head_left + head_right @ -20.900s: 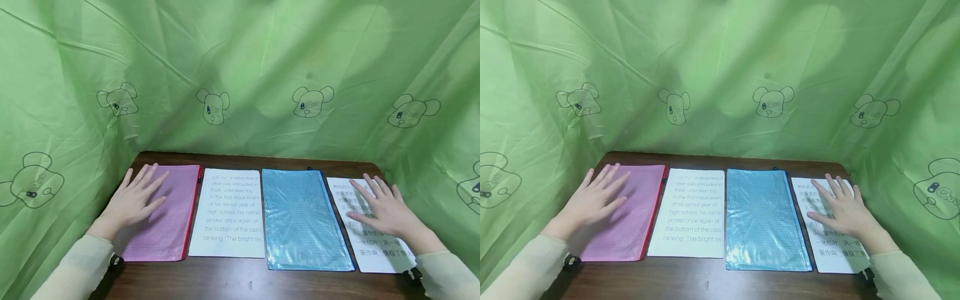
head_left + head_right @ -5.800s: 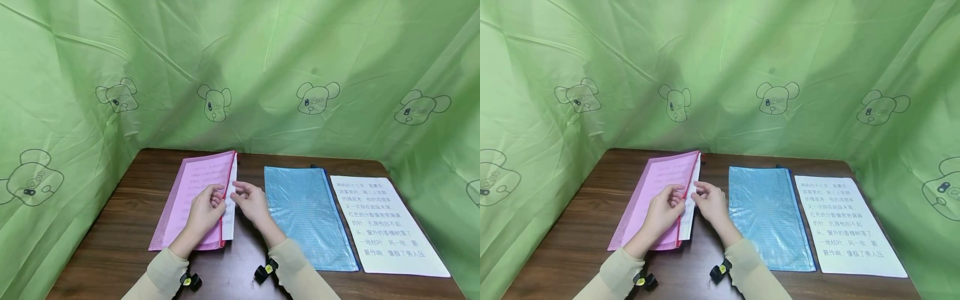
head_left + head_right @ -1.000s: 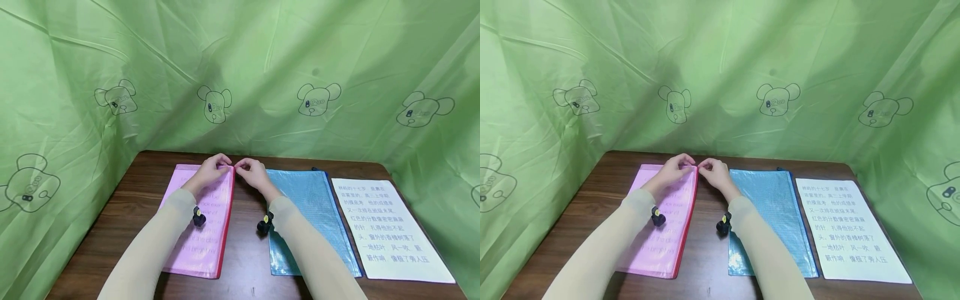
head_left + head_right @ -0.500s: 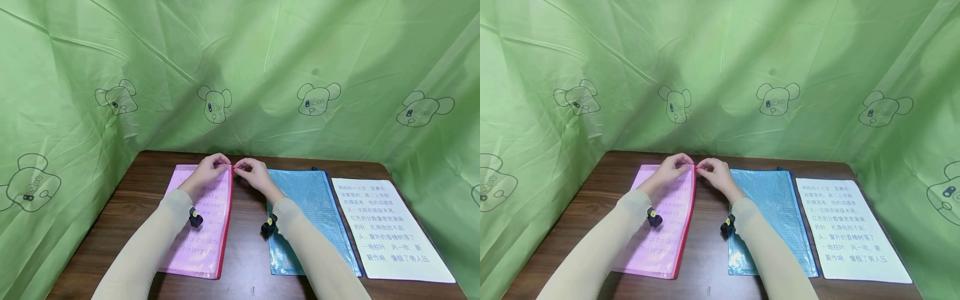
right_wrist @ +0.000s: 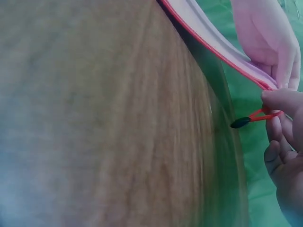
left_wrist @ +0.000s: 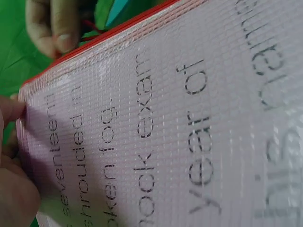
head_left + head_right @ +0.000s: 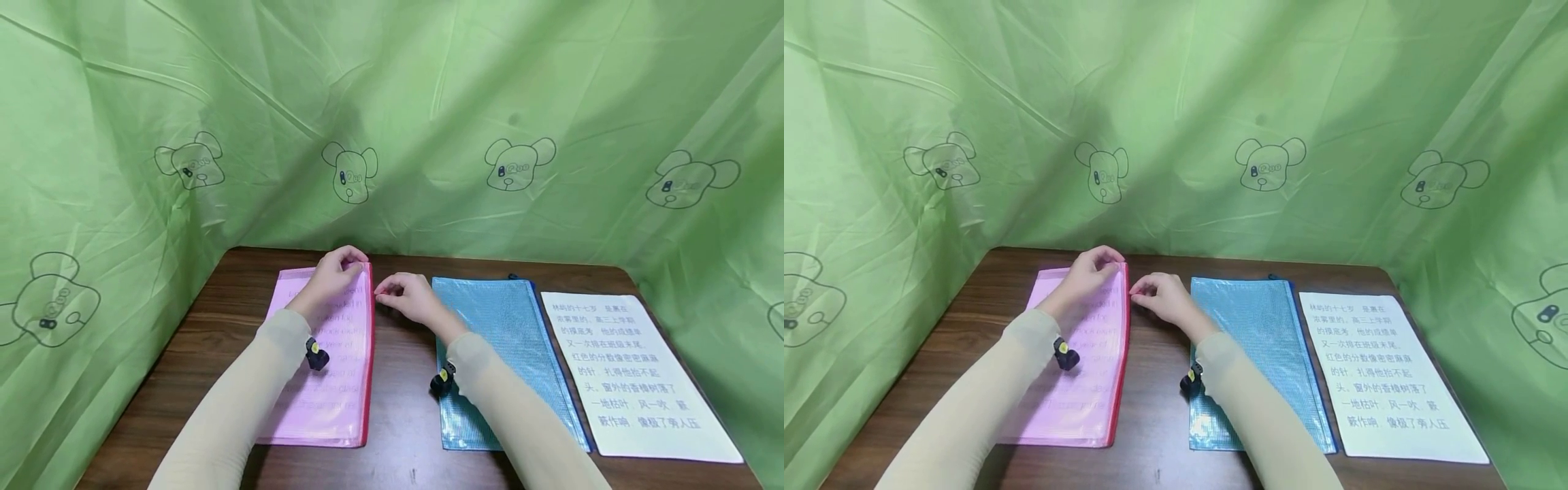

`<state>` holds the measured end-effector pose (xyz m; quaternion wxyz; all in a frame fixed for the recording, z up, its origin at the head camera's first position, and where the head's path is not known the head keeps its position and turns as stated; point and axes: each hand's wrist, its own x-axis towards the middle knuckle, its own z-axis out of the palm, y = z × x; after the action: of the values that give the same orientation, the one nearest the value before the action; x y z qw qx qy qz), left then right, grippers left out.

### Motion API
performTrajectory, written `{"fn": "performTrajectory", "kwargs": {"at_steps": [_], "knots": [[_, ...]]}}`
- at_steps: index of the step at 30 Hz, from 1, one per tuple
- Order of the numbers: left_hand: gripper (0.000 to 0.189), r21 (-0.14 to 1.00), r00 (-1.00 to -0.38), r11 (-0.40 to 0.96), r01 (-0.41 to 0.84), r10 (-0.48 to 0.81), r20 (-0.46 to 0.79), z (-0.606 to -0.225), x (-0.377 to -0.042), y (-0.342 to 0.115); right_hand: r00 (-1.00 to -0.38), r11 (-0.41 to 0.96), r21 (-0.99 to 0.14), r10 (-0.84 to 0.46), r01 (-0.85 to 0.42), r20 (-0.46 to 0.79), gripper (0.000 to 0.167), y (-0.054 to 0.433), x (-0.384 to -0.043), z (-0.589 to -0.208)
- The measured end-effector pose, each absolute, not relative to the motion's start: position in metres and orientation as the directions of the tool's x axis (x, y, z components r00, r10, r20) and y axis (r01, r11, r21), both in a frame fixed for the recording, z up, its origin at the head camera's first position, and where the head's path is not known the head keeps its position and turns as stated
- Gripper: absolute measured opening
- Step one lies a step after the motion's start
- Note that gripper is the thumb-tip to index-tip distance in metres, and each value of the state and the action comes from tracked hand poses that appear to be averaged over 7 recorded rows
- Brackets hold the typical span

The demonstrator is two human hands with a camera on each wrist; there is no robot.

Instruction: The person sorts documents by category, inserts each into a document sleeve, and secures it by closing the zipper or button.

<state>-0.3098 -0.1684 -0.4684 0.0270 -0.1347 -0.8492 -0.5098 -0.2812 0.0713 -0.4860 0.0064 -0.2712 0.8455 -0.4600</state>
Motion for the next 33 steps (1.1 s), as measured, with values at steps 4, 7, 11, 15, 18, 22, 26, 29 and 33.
{"fn": "performTrajectory", "kwargs": {"at_steps": [4,7,11,15,18,22,26,29,33], "knots": [[0.016,0.880,-0.973,0.417,0.228,0.132,0.190,-0.463,-0.310,-0.172,-0.826,0.415,-0.772,-0.509,-0.480,0.240,0.005,0.073,-0.272,-0.485],[0.016,0.876,-0.975,0.427,0.223,0.089,0.205,-0.459,-0.312,-0.176,-0.808,0.411,-0.765,-0.541,-0.496,0.233,0.005,0.075,-0.266,-0.484],[0.015,0.865,-0.977,0.457,0.209,0.060,0.204,-0.457,-0.314,-0.181,-0.797,0.428,-0.755,-0.570,-0.497,0.202,0.005,0.077,-0.258,-0.484],[0.015,0.863,-0.979,0.464,0.201,0.055,0.199,-0.454,-0.315,-0.185,-0.788,0.447,-0.739,-0.588,-0.504,0.182,0.005,0.079,-0.250,-0.484],[0.015,0.864,-0.979,0.463,0.195,0.035,0.202,-0.453,-0.314,-0.188,-0.776,0.462,-0.718,-0.606,-0.521,0.173,0.005,0.080,-0.245,-0.484],[0.017,0.866,-0.977,0.461,0.194,0.013,0.212,-0.453,-0.315,-0.193,-0.752,0.483,-0.675,-0.638,-0.558,0.165,0.005,0.082,-0.237,-0.484],[0.018,0.874,-0.977,0.445,0.194,0.005,0.214,-0.453,-0.315,-0.197,-0.711,0.478,-0.633,-0.682,-0.609,0.169,0.005,0.084,-0.227,-0.484],[0.017,0.892,-0.980,0.415,0.176,-0.013,0.199,-0.453,-0.315,-0.200,-0.682,0.461,-0.616,-0.710,-0.638,0.175,0.005,0.087,-0.217,-0.483],[0.017,0.916,-0.984,0.377,0.141,-0.049,0.172,-0.451,-0.316,-0.207,-0.668,0.452,-0.623,-0.727,-0.639,0.158,0.006,0.088,-0.205,-0.481]]}}
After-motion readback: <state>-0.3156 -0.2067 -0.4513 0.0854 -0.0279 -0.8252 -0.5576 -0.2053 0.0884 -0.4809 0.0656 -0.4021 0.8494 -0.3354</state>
